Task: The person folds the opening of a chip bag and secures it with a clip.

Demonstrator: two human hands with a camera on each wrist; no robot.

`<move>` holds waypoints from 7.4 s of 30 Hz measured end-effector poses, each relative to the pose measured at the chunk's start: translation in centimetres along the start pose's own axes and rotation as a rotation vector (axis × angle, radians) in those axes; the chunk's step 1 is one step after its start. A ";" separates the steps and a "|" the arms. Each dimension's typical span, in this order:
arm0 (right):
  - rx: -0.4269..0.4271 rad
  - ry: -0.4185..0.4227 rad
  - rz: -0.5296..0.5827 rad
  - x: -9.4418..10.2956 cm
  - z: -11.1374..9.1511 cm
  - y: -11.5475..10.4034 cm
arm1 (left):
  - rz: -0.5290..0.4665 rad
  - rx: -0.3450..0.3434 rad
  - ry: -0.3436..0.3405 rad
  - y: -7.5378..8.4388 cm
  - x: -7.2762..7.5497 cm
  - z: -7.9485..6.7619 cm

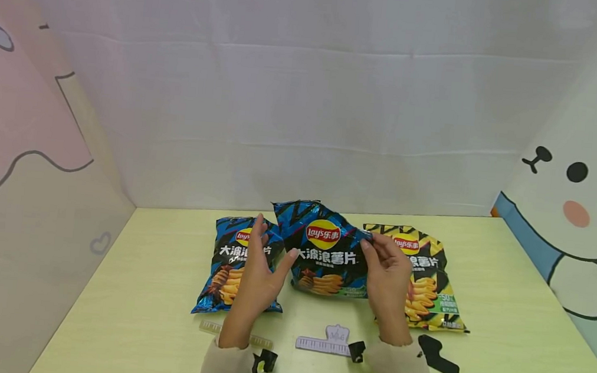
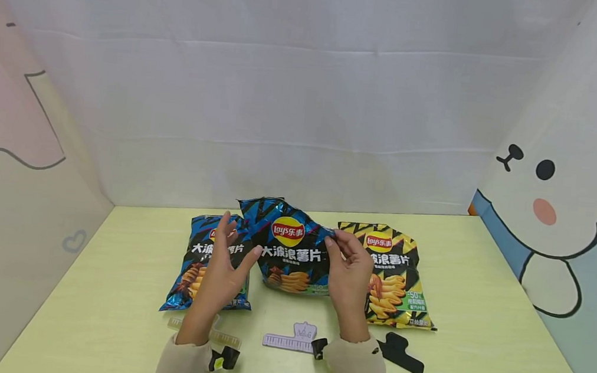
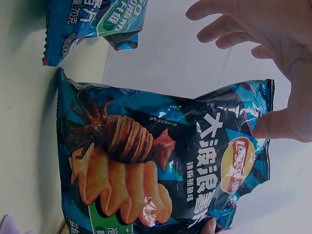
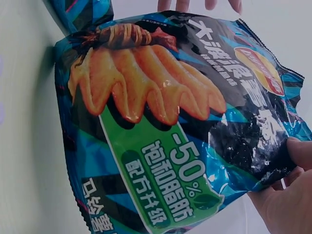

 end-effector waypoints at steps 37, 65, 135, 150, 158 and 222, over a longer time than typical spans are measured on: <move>0.041 -0.141 0.083 -1.6 -0.8 -2.4 | 0.039 -0.270 0.164 3.9 5.8 -1.8; 0.179 -0.347 0.102 -2.9 -2.3 -5.3 | 0.232 -0.533 0.201 9.3 7.1 -5.1; 0.278 -0.650 0.227 -3.8 -7.7 -7.7 | 0.196 -0.503 -0.203 10.8 7.2 -9.5; 0.470 -0.863 0.377 -4.6 -8.5 -8.8 | 0.263 -0.412 -0.197 11.0 7.6 -9.5; 0.365 -0.929 0.356 -5.1 -8.6 -8.0 | 0.269 -0.337 -0.252 10.5 7.6 -9.5; 0.131 -1.202 -0.068 -6.4 -9.7 -5.3 | 0.482 -0.416 -0.198 11.4 6.0 -9.6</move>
Point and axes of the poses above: each hand's wrist, its own z-axis towards the middle knuckle, its own x-axis out of the back of the hand, y = z × x, the point moved 9 cm from there along z, towards the middle knuckle, and after that the axes turned 8 degrees about -y, right-handed, at the moved point
